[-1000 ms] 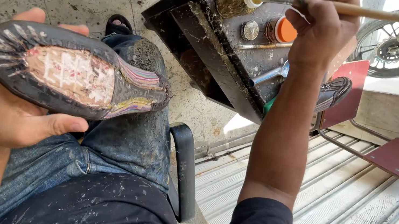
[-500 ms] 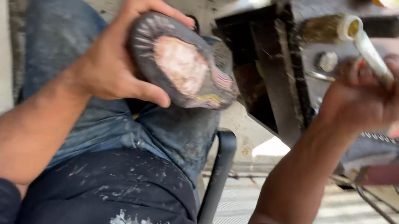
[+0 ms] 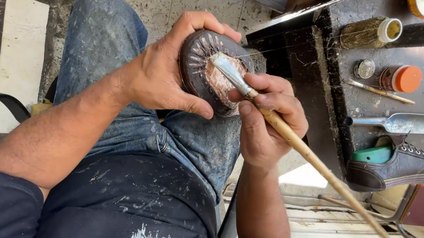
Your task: Applying adhesive to the sole of a shoe using a brush at a repair bench
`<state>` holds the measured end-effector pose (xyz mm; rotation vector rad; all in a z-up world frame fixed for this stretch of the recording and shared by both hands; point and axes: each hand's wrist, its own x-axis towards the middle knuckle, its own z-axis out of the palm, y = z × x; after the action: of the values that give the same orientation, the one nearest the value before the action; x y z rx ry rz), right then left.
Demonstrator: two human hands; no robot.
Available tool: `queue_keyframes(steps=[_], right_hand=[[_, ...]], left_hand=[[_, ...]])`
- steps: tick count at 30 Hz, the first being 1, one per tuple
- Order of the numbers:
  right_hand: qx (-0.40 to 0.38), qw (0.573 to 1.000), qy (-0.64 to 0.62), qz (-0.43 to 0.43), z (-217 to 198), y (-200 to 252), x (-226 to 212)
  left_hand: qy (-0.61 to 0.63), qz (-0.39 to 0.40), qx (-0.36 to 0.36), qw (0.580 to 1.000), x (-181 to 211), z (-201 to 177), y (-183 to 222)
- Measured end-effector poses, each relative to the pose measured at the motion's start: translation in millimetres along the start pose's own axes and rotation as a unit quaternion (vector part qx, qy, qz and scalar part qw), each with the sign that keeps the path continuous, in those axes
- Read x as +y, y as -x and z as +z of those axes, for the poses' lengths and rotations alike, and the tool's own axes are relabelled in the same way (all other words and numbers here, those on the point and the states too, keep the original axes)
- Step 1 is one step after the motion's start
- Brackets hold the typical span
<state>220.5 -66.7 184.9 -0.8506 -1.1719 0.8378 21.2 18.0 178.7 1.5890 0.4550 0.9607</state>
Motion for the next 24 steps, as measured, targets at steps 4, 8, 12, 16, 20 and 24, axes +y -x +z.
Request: queue_keyframes(steps=[4, 8, 12, 16, 20, 24], right_hand=[[-0.001, 0.998, -0.007, -0.057, -4, 1, 6], [0.008, 0.998, 0.003, -0.058, 2, 13, 0], [-0.003, 0.996, 0.004, -0.085, -5, 15, -1], [-0.052, 0.995, -0.033, -0.075, -15, 14, 0], [-0.004, 0.997, -0.024, -0.067, -7, 9, -1], [0.072, 0.981, 0.137, -0.117, 5, 25, -7]], left_hand=[[-0.007, 0.012, -0.006, 1.0, 6, 7, 4], [-0.028, 0.008, -0.009, 1.0, 10, 11, 10], [-0.06, 0.011, -0.006, 0.998, 14, 15, 14], [-0.057, 0.023, -0.029, 0.998, 16, 14, 16], [-0.077, 0.013, -0.017, 0.997, 15, 15, 11], [-0.074, 0.021, -0.016, 0.997, 14, 15, 16]])
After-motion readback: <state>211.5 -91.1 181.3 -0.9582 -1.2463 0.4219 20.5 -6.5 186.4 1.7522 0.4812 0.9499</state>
